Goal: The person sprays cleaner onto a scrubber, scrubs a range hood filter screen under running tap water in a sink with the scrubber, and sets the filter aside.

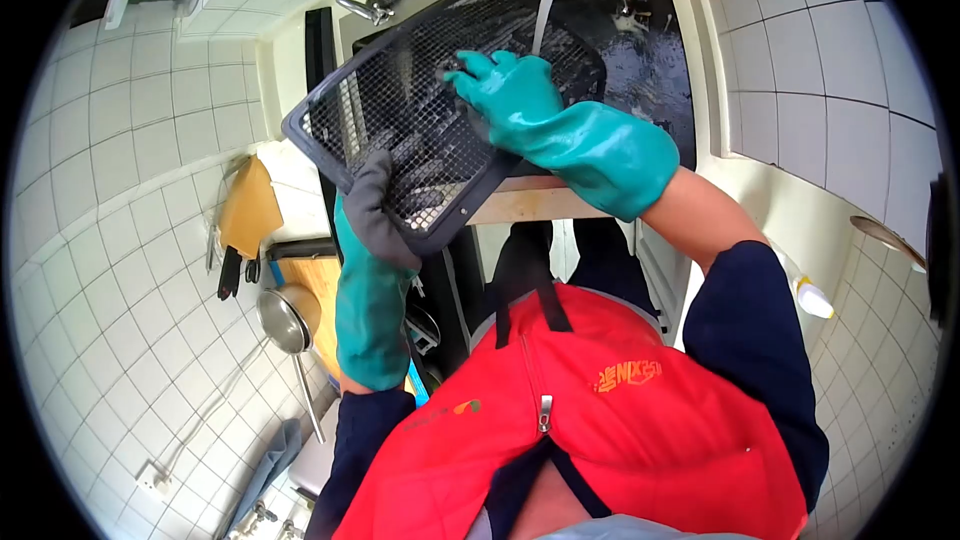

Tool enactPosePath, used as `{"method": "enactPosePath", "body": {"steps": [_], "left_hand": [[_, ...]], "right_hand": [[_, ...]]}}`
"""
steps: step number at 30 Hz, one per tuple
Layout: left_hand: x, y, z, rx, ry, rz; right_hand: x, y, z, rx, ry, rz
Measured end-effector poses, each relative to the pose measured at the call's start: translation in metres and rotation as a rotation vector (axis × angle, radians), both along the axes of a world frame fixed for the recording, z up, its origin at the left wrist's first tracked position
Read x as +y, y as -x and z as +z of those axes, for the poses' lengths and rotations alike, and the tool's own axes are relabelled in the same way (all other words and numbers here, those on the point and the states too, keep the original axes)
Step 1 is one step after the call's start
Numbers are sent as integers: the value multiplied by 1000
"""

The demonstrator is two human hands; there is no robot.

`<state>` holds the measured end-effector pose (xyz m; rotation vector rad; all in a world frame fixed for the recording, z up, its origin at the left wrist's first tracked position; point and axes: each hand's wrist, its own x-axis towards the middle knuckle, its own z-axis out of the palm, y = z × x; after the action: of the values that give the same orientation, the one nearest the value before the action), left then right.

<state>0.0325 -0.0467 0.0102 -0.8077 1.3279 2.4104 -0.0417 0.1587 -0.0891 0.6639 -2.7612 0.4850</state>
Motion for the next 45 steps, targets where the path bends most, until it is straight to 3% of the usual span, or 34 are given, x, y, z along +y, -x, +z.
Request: {"method": "enactPosePath", "body": {"steps": [2, 3, 4, 5, 6, 7, 10, 13, 14, 15, 16, 17, 18, 19, 20, 22, 23, 26, 27, 28, 30, 31, 32, 34, 37, 38, 39, 41, 42, 43, 45], "left_hand": [[6, -1, 9, 83, -137, -43], [7, -1, 8, 44, -13, -21], [7, -4, 5, 27, 0, -16], [8, -1, 3, 35, 73, -37], [7, 1, 2, 43, 145, -57], [0, 0, -7, -4, -12, 18], [-1, -1, -4, 3, 7, -7], [-19, 1, -30, 98, 100, -66], [-26, -6, -38, 137, 84, -103], [-19, -8, -32, 41, 8, 47], [-12, -8, -26, 44, 13, 40], [-5, -8, -18, 28, 1, 15], [-5, -6, -14, 13, -11, -10], [-12, -8, -27, 19, 188, 0], [-16, -14, -36, 9, 184, -5], [-19, -25, -46, 149, 403, -171], [-10, -18, -25, -32, -103, -9], [4, -24, -13, 15, -184, -79], [-9, -31, -30, 95, 13, -166], [-12, -35, -34, 91, 6, -162], [-15, -38, -41, -41, -180, -90], [-20, -40, -49, -13, -88, -106], [-23, -44, -55, -15, -96, -99], [-3, -30, -32, -8, -555, -138], [0, -30, -37, -36, -430, -125], [3, -32, -37, -62, -335, -102], [-14, -44, -74, 59, -119, -188], [-16, -44, -73, 51, -83, -218], [-13, -41, -71, 58, -45, -246], [-13, -38, -68, 64, -56, -234], [-15, -34, -61, -90, -426, -103]], "right_hand": [[26, 20, -22, -104, 89, 103], [40, 37, -34, -298, -127, -46], [64, 50, -70, -308, -120, -99], [90, 63, -89, -474, 56, -196], [103, 51, -88, -246, -49, -162], [98, 44, -74, -242, -36, -203], [59, 11, -44, -221, 128, -172], [25, 8, -27, -35, 134, 90], [27, 14, -34, -46, 137, 90], [35, 28, -49, -160, 100, -57], [37, 39, -46, -261, 65, -212], [34, 42, -43, -278, 150, -179], [17, 40, -49, -4, 315, -96], [-4, 37, -29, 30, 335, -35], [-26, 32, -4, 62, 352, 17], [-54, 30, 27, -46, 134, 94], [-54, 35, 33, -139, -12, 88], [-16, 68, -14, -250, -59, 18], [2, 74, -28, -273, -116, -22], [19, 79, -40, -296, -174, -61], [42, 80, -81, -297, -246, -195], [38, 65, -59, -183, -25, -229], [20, 55, -40, -181, 21, -225], [-16, 35, -10, -46, 90, -70], [-48, 29, -4, -94, -106, 71], [-36, 36, -16, -100, -105, 72], [-17, 51, -35, -189, -170, 58], [32, 69, -73, -386, -230, -27], [48, 73, -65, -483, -228, -97], [45, 69, -63, -476, -242, -89], [25, 46, -46, -262, -170, -143]]}}
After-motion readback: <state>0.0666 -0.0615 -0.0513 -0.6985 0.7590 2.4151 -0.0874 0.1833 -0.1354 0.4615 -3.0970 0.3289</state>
